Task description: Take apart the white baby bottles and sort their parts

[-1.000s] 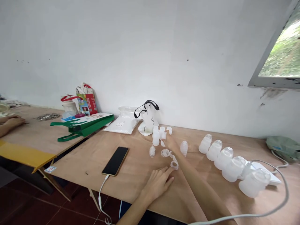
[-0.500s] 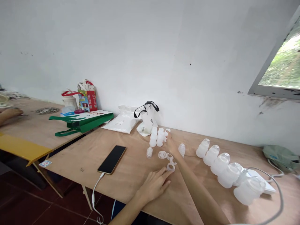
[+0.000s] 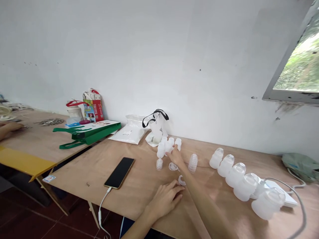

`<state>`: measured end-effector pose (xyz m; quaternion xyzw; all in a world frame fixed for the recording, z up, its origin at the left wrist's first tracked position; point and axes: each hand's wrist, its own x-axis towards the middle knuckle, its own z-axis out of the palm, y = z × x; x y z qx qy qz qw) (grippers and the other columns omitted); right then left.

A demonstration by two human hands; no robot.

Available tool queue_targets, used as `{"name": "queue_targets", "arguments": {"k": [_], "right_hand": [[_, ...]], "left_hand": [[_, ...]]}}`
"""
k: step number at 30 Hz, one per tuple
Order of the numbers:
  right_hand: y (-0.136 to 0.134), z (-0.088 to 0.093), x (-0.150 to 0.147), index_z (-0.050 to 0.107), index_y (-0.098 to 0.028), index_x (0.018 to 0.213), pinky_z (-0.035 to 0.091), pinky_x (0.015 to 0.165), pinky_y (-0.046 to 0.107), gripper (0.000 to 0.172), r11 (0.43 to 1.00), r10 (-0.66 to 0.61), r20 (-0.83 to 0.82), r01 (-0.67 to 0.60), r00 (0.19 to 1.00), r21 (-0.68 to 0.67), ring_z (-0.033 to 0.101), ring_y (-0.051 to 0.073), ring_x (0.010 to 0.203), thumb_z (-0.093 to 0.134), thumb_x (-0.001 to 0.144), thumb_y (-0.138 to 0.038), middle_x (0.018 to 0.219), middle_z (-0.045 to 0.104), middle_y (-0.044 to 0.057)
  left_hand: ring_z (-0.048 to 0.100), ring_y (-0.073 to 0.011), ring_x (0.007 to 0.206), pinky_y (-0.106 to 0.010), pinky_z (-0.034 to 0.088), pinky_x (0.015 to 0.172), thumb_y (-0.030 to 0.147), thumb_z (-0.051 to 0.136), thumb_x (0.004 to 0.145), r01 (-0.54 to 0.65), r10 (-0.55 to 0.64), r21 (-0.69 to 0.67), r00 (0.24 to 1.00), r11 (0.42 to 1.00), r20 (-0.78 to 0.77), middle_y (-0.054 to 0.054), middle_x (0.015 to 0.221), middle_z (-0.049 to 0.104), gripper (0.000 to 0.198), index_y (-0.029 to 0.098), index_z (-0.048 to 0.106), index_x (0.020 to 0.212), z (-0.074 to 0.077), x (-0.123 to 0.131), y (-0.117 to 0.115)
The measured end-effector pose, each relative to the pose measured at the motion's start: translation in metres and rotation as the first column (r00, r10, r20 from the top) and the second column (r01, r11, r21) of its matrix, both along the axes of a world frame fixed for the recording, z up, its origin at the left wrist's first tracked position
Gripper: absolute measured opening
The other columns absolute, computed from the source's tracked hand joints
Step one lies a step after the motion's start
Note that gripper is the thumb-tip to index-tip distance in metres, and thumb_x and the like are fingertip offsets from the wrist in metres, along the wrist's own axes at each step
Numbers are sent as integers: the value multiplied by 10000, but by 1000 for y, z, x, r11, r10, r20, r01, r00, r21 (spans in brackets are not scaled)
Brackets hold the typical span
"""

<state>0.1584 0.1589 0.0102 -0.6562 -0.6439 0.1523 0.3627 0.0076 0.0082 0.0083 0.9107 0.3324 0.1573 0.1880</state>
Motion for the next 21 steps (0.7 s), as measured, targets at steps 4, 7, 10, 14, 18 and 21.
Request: {"name": "queue_targets", "arguments": {"k": [4, 7, 10, 14, 18, 21], "right_hand": [[-5, 3, -5, 596, -186, 1305, 570, 921, 459, 369, 998, -40, 18, 39, 999, 45, 659, 241, 1088, 663, 985, -356, 1306, 625, 88], [-15, 10, 2, 551, -177, 1335, 554, 935, 442, 394, 994, -44, 52, 38, 998, 103, 647, 247, 1116, 644, 982, -324, 1325, 607, 103], [-30, 25, 24, 464, -189, 1394, 528, 969, 398, 442, 985, -43, 118, 22, 992, 170, 617, 251, 1191, 566, 977, -296, 1364, 574, 119], [-54, 51, 76, 507, -230, 1347, 452, 1064, 436, 400, 970, -139, 242, 82, 960, 229, 567, 284, 1259, 488, 952, -287, 1380, 557, 114], [-72, 69, 137, 536, -159, 1325, 303, 1150, 566, 418, 931, -350, 377, 274, 857, 241, 411, 354, 1411, 425, 929, -228, 1472, 463, 215], [-77, 72, 174, 555, -106, 1306, 190, 1097, 745, 449, 882, -467, 482, 433, 741, 189, 346, 451, 1434, 457, 879, -207, 1412, 512, 291]], "left_hand": [[662, -234, 1131, -320, 520, 931, 292, 483, 1035, 8, -8, -2, 1000, 1000, 9, -11, 1343, 613, 352, 313, 585, 1371, 0, -1, 0], [669, -241, 1096, -329, 520, 917, 315, 477, 1040, -5, 5, 1, 1000, 1000, -14, -22, 1333, 614, 358, 311, 572, 1384, 1, -2, 0], [667, -245, 1084, -338, 509, 928, 331, 481, 1043, -13, 13, 1, 1000, 1000, -27, -29, 1269, 640, 359, 329, 567, 1391, 0, -1, -1], [641, -249, 1160, -344, 491, 967, 303, 506, 1036, -25, 25, -5, 1000, 1000, 4, -24, 1233, 668, 348, 337, 582, 1375, -4, 0, -2], [653, -280, 1162, -389, 491, 981, 323, 521, 1030, -64, 64, -17, 998, 998, -12, -48, 1248, 698, 422, 325, 519, 1452, -5, 0, -3], [704, -307, 1040, -405, 515, 908, 348, 487, 1039, -93, 91, -12, 992, 996, -91, -66, 1121, 749, 426, 322, 515, 1463, -1, 1, -5]]}}
